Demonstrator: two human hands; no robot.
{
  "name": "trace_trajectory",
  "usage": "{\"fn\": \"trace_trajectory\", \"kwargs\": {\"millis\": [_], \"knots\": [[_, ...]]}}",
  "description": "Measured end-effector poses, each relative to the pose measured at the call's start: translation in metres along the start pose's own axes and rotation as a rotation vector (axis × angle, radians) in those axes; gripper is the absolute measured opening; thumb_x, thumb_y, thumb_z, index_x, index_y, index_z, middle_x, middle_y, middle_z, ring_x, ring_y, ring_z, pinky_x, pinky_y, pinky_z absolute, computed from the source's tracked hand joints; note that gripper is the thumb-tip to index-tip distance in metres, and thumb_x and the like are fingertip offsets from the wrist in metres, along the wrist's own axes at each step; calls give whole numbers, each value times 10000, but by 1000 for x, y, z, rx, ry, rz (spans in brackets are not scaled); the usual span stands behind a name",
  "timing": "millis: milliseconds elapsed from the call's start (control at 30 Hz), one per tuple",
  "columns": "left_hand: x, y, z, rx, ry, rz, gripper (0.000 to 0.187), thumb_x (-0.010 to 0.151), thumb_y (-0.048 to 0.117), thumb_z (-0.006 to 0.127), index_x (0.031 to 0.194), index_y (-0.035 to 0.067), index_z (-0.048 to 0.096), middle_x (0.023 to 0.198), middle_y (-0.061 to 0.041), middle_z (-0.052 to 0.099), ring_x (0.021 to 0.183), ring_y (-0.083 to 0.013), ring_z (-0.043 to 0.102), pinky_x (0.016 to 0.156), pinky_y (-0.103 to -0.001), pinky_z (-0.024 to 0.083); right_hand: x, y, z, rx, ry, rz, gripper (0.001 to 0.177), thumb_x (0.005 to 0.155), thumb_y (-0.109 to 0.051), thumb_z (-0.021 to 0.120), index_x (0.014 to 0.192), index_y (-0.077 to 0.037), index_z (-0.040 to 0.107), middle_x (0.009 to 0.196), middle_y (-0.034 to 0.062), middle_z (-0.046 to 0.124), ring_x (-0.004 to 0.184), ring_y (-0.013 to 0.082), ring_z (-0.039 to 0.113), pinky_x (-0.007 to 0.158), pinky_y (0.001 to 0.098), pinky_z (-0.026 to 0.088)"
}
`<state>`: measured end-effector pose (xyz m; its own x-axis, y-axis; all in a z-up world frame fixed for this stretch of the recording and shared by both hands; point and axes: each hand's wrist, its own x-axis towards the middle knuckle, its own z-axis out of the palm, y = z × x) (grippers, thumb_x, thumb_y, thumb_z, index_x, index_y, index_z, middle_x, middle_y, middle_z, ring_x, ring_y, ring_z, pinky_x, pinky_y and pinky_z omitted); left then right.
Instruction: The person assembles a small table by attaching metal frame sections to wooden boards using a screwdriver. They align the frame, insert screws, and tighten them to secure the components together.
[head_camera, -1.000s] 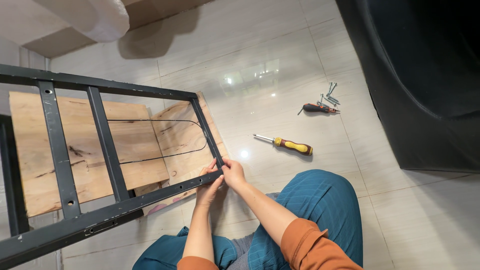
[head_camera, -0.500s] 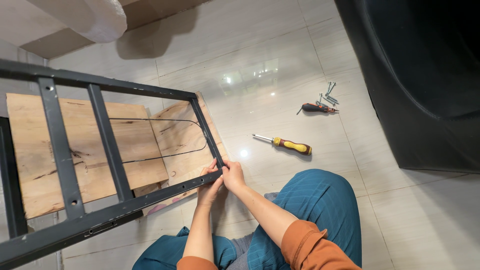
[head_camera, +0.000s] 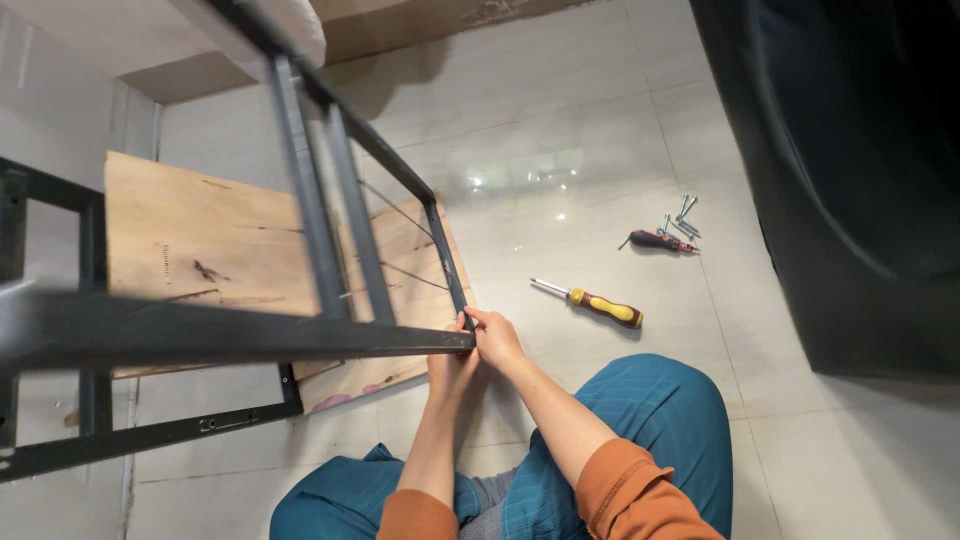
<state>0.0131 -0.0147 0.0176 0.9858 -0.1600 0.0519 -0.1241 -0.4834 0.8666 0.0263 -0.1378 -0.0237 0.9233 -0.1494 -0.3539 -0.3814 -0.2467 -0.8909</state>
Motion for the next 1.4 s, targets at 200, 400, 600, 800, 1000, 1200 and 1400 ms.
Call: {"fn": "trace_trajectory", "kwargs": {"millis": [200, 400, 600, 800, 1000, 1200, 1400], "knots": [[-3, 11, 4, 303, 4, -90, 600, 818, 129, 787, 1394, 153, 621, 902, -141, 737, 797, -305, 721, 683, -380, 553, 0, -8, -9, -104, -52, -79, 552, 869, -8, 557, 1380, -188, 663, 798, 150, 642, 697, 232, 619, 713, 347, 512], [-5, -4, 7, 78, 38, -65, 589, 823, 152, 777, 1387, 140, 605, 892, -129, 724, 752, -290, 710, 654, -373, 562, 0, -3, -3, -102, -63, -69, 554, 877, -31, 559, 1397, -204, 643, 861, 166, 659, 753, 277, 651, 747, 372, 533], [-5, 1, 7, 225, 65, -40, 534, 801, 154, 793, 1316, 133, 653, 831, -144, 723, 724, -309, 717, 657, -391, 560, 5, 6, -3, -144, -43, -120, 482, 901, -101, 639, 1368, -219, 663, 917, 170, 638, 799, 287, 663, 778, 387, 536], [-6, 26, -5, 231, 5, -87, 524, 776, 158, 787, 1282, 109, 664, 783, -143, 722, 718, -324, 720, 659, -404, 559, 17, 21, -6, -157, -132, -90, 553, 875, -80, 600, 1403, -238, 645, 938, 144, 691, 827, 284, 696, 790, 376, 558], [-9, 52, -14, 149, 61, -93, 493, 724, 97, 814, 1185, 39, 649, 818, -120, 705, 691, -270, 730, 642, -370, 568, 43, 8, -132, -1025, 294, 24, 291, 951, -126, 554, 1220, -61, 645, 1246, 217, 625, 1192, 388, 583, 956, 561, 511], [-11, 64, -19, 141, 87, -74, 317, 707, 49, 825, 985, 28, 673, 899, -110, 673, 699, -244, 713, 623, -354, 563, 4, 8, -199, -910, 96, 553, 384, 971, -231, 599, 1337, -117, 588, 1412, 172, 503, 1356, 422, 444, 947, 671, 511], [-10, 50, -14, 172, 20, -180, 223, 764, 123, 848, 861, 35, 667, 763, -89, 714, 681, -228, 711, 649, -346, 556, 3, -51, -197, -900, 135, -144, 254, 798, -125, 751, 1051, -118, 727, 1111, 128, 680, 1074, 353, 647, 893, 469, 549]]}}
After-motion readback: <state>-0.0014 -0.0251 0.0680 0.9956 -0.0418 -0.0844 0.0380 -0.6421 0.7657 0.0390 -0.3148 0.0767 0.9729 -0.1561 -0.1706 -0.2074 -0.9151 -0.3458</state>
